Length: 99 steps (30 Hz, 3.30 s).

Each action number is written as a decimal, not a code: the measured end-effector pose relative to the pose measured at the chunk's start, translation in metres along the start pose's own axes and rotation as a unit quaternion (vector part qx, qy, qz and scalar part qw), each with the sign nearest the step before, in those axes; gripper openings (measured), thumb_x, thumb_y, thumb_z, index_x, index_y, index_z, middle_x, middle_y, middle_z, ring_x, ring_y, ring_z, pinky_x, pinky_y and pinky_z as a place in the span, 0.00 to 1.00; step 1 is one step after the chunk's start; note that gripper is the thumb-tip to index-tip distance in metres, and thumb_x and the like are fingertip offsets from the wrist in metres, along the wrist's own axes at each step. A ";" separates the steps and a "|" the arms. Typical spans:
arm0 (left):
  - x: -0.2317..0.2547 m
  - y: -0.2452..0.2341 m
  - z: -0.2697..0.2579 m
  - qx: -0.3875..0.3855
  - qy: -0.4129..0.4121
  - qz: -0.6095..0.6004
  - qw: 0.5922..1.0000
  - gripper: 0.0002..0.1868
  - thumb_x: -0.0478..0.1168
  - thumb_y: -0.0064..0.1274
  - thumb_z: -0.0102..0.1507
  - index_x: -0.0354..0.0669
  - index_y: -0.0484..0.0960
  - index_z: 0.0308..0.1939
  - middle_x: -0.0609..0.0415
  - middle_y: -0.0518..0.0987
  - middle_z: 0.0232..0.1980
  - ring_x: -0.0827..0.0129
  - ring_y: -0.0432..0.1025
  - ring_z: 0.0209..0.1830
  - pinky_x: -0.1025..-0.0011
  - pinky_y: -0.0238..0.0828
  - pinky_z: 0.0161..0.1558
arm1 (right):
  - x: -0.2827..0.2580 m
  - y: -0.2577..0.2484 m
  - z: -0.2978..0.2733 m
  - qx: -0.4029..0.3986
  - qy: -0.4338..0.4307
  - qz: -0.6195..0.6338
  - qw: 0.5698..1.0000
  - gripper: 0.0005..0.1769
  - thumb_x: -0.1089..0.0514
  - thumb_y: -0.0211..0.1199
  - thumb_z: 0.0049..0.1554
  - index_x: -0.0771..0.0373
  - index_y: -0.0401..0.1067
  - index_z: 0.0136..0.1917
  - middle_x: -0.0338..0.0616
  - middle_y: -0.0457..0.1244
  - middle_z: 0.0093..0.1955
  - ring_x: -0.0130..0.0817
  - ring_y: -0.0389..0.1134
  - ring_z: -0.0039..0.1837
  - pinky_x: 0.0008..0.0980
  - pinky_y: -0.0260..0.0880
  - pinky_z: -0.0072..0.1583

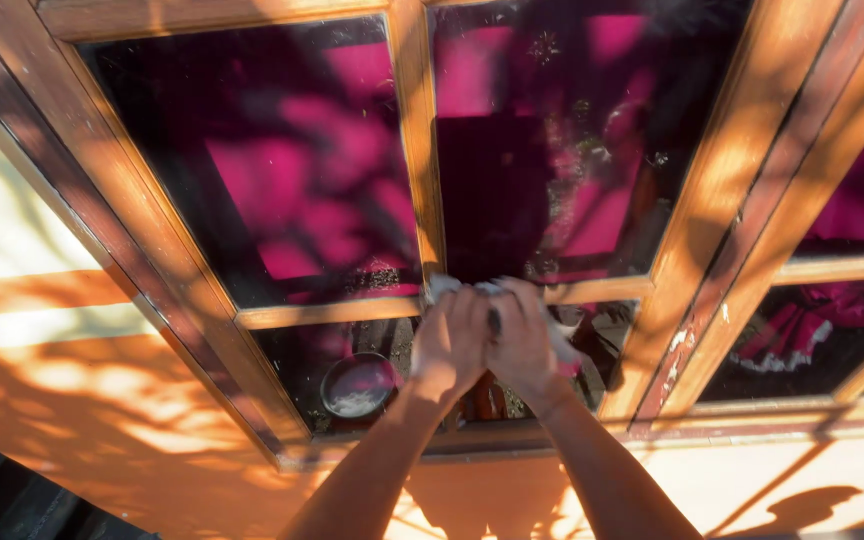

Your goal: Cleaning an exterior glass window pane with a cloth.

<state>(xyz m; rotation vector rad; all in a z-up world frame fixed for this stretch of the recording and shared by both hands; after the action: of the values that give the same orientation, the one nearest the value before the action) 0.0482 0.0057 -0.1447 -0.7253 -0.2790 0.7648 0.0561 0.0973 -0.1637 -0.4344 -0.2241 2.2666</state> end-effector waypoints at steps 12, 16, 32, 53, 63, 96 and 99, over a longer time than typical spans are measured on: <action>-0.008 -0.153 0.151 0.268 0.085 0.080 0.956 0.27 0.35 0.56 0.66 0.45 0.71 0.70 0.46 0.68 0.70 0.51 0.64 0.73 0.58 0.69 0.69 | -0.031 -0.095 0.200 0.130 -0.121 -0.001 0.984 0.15 0.63 0.69 0.64 0.68 0.72 0.62 0.59 0.57 0.68 0.53 0.65 0.68 0.41 0.71 0.66; -0.018 -0.143 0.191 0.168 0.050 0.108 0.979 0.31 0.35 0.52 0.66 0.39 0.66 0.74 0.48 0.64 0.77 0.57 0.61 0.79 0.59 0.68 0.53 | -0.041 -0.092 0.225 0.101 -0.228 -0.105 0.963 0.21 0.62 0.65 0.66 0.66 0.71 0.70 0.56 0.56 0.76 0.56 0.61 0.73 0.44 0.66 0.74; 0.015 -0.095 0.216 0.143 0.083 0.159 0.973 0.33 0.51 0.48 0.74 0.67 0.56 0.82 0.55 0.52 0.84 0.58 0.53 0.84 0.52 0.74 0.55 | 0.021 -0.145 0.226 0.004 -0.388 -0.259 0.885 0.23 0.53 0.65 0.66 0.73 0.73 0.66 0.58 0.63 0.67 0.54 0.67 0.62 0.54 0.63 0.73; 0.031 0.019 0.128 0.110 0.089 0.035 0.989 0.40 0.48 0.53 0.69 0.65 0.52 0.83 0.55 0.47 0.86 0.54 0.46 0.86 0.42 0.71 0.68 | 0.098 -0.119 0.103 0.021 -0.105 -0.355 0.929 0.39 0.41 0.51 0.69 0.76 0.63 0.77 0.81 0.47 0.80 0.75 0.48 0.82 0.70 0.43 0.79; 0.045 0.075 0.060 -0.212 -0.024 0.003 0.977 0.39 0.49 0.45 0.65 0.65 0.55 0.82 0.57 0.44 0.85 0.56 0.45 0.83 0.24 0.59 0.56 | 0.089 -0.094 0.017 -0.055 -0.012 -0.375 0.925 0.35 0.47 0.57 0.59 0.75 0.67 0.70 0.77 0.54 0.74 0.70 0.54 0.78 0.71 0.50 0.76; 0.010 -0.038 0.106 0.154 -0.092 -0.042 0.983 0.33 0.53 0.58 0.61 0.37 0.73 0.64 0.34 0.73 0.64 0.22 0.59 0.69 0.42 0.58 0.66 | -0.057 -0.017 0.194 -0.210 -0.256 0.016 0.943 0.23 0.56 0.64 0.48 0.68 0.67 0.55 0.57 0.60 0.62 0.59 0.59 0.67 0.51 0.61 0.70; 0.013 -0.028 0.118 0.158 -0.069 -0.075 0.982 0.32 0.52 0.59 0.62 0.37 0.73 0.64 0.35 0.74 0.64 0.27 0.61 0.69 0.45 0.59 0.66 | -0.062 -0.029 0.206 -0.175 -0.317 -0.009 0.932 0.23 0.56 0.62 0.47 0.66 0.67 0.56 0.53 0.61 0.64 0.57 0.59 0.70 0.49 0.62 0.73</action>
<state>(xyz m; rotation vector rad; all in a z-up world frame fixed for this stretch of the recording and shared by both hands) 0.0162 0.0592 -0.0403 -0.3463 -0.3255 0.6962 0.0364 0.0655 0.0502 0.1424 -0.9655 2.2856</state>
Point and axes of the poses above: each hand's wrist, its own z-axis towards the middle knuckle, its own y-axis out of the palm, x = y × z, the point moved 9 cm from there along z, towards the middle knuckle
